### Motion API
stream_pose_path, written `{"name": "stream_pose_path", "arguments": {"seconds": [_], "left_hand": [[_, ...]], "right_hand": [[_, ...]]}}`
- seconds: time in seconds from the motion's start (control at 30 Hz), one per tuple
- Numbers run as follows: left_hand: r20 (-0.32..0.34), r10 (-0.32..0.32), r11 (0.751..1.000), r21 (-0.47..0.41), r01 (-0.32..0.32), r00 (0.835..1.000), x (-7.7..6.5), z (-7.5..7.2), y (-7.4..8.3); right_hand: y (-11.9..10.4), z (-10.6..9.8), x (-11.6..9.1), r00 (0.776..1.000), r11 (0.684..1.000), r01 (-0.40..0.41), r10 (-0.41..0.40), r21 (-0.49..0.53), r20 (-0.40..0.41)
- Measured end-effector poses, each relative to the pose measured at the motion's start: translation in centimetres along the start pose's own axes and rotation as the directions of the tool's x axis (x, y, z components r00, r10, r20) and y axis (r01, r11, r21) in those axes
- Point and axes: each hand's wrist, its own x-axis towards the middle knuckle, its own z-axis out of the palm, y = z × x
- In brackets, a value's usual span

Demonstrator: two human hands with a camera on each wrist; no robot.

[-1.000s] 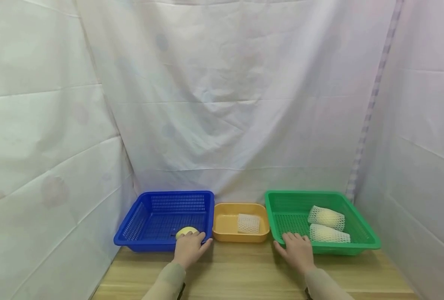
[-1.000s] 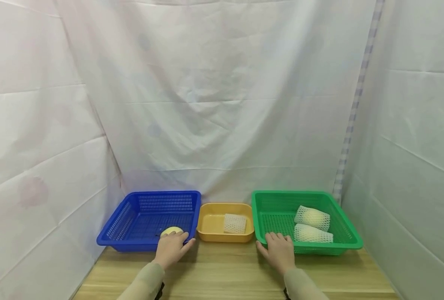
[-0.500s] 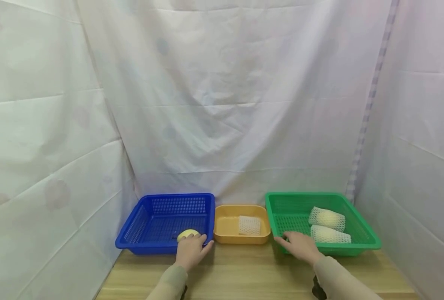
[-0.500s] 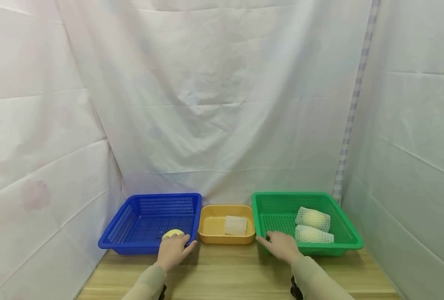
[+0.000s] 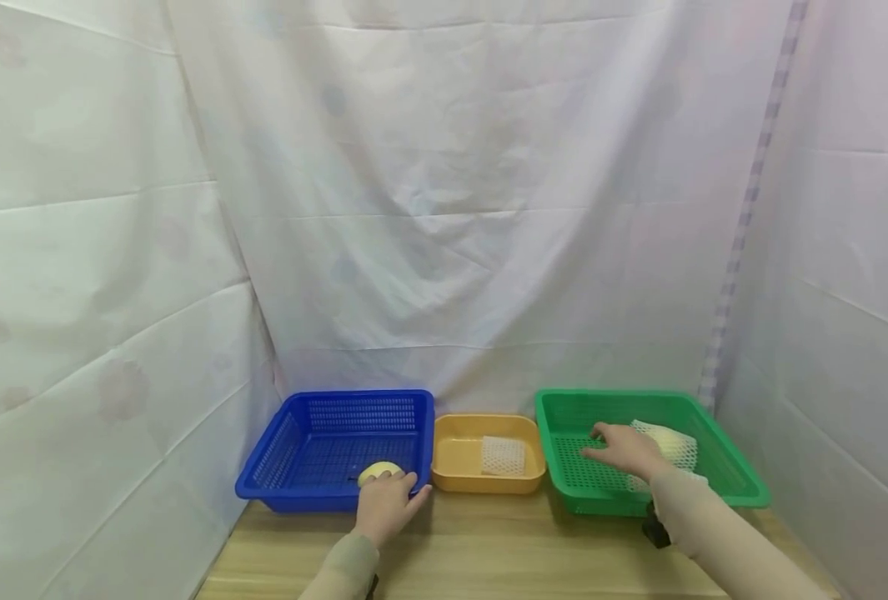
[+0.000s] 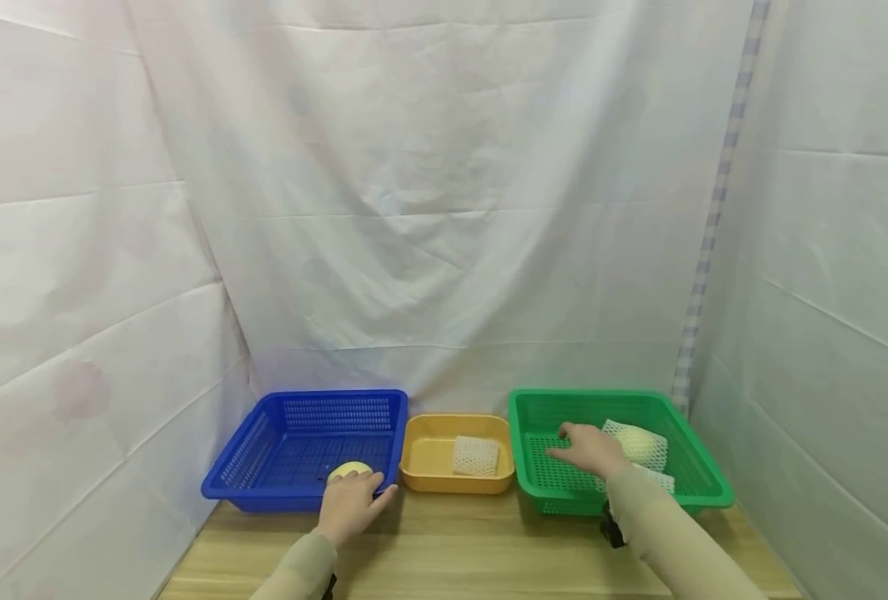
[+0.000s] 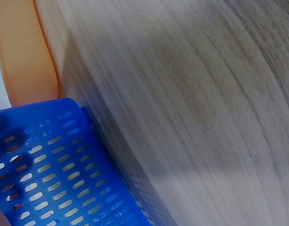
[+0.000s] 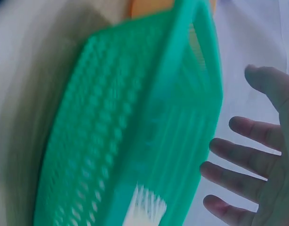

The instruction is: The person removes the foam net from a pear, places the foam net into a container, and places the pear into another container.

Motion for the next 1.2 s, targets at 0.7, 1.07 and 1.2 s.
{"name": "stream_pose_path", "arguments": {"seconds": [0.7, 1.07, 1.2], "left_hand": [[0.026, -0.005, 1.0, 0.001, 0.005, 1.0, 0.5, -0.2, 0.2], [0.03, -0.002, 1.0, 0.0, 0.002, 1.0, 0.7, 0.1, 0.3], [0.024, -0.006, 1.0, -0.005, 0.006, 1.0, 0.7, 0.3, 0.3]], "right_hand": [[8.0, -0.3, -1.6, 0.989, 0.991, -0.122, 0.117, 0.047, 0.094], [8.4, 0.3, -2.4, 0.972, 0.982, -0.187, 0.185, 0.001, 0.145], [8.8, 0.6, -2.3, 0.97, 0.979, -0.199, 0.204, -0.05, 0.132]]}}
